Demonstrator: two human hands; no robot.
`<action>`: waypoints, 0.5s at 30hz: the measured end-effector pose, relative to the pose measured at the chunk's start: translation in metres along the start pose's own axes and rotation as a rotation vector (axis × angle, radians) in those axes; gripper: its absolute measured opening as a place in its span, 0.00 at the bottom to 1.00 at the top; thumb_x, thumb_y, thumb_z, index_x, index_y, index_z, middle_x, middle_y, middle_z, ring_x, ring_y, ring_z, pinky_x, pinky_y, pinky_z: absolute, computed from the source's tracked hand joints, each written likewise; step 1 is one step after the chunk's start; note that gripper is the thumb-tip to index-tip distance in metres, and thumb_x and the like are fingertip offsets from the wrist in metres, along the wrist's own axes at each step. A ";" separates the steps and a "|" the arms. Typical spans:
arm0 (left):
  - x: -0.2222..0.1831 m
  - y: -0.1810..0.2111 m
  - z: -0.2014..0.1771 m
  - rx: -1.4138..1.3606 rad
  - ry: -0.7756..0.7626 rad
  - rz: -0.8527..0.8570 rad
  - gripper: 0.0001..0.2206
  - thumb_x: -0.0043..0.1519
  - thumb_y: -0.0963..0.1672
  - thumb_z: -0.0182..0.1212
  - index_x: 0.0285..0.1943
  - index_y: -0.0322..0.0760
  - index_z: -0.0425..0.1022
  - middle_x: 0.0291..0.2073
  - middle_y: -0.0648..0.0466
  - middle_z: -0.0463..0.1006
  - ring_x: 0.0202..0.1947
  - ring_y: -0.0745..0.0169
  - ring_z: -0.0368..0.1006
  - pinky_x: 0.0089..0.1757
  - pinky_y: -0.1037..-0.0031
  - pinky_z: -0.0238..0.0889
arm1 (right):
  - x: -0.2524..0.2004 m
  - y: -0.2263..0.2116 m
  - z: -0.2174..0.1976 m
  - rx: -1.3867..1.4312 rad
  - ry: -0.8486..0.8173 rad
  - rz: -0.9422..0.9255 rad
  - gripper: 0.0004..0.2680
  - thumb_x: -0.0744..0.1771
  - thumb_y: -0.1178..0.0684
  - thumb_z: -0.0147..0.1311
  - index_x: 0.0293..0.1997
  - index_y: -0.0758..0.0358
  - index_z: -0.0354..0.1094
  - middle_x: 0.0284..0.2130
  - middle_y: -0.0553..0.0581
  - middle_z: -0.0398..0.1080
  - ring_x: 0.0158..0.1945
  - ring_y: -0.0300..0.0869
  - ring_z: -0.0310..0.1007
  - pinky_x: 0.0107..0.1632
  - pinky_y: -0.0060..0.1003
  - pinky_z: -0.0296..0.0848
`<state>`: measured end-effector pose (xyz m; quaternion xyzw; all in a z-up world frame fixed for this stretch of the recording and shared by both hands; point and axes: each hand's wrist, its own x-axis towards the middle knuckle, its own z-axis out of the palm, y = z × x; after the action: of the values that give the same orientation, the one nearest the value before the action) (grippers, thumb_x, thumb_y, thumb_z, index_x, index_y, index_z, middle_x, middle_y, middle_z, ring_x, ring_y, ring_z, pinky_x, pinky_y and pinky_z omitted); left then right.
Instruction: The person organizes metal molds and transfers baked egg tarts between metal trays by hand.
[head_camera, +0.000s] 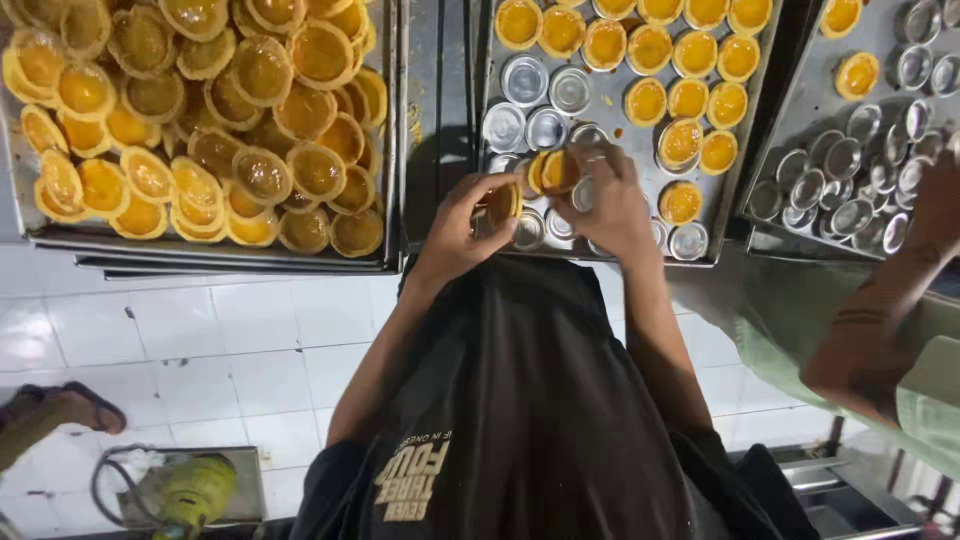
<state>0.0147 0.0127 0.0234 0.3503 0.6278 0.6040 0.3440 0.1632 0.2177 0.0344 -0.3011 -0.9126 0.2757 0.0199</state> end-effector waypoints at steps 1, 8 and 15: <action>-0.003 0.002 0.002 0.010 -0.011 0.000 0.23 0.63 0.44 0.71 0.69 0.44 0.75 0.55 0.41 0.75 0.56 0.34 0.76 0.53 0.50 0.75 | 0.002 0.002 0.010 0.011 0.009 0.006 0.29 0.59 0.48 0.74 0.67 0.59 0.70 0.57 0.64 0.66 0.63 0.64 0.69 0.55 0.66 0.77; 0.005 0.013 0.023 0.029 -0.052 -0.111 0.23 0.66 0.44 0.67 0.71 0.36 0.71 0.59 0.31 0.70 0.62 0.24 0.70 0.56 0.37 0.68 | 0.009 0.000 0.031 -0.156 0.030 -0.083 0.26 0.57 0.45 0.77 0.59 0.58 0.76 0.49 0.64 0.72 0.52 0.59 0.77 0.48 0.57 0.80; 0.015 0.004 0.033 0.087 -0.048 -0.137 0.24 0.64 0.42 0.69 0.71 0.35 0.73 0.60 0.33 0.72 0.62 0.25 0.72 0.57 0.43 0.69 | 0.000 0.036 0.042 0.388 0.164 0.014 0.26 0.55 0.41 0.75 0.55 0.55 0.74 0.37 0.60 0.75 0.41 0.58 0.82 0.47 0.53 0.78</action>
<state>0.0351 0.0431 0.0257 0.3358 0.6675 0.5425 0.3838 0.1743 0.2213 -0.0199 -0.3192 -0.8358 0.4210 0.1496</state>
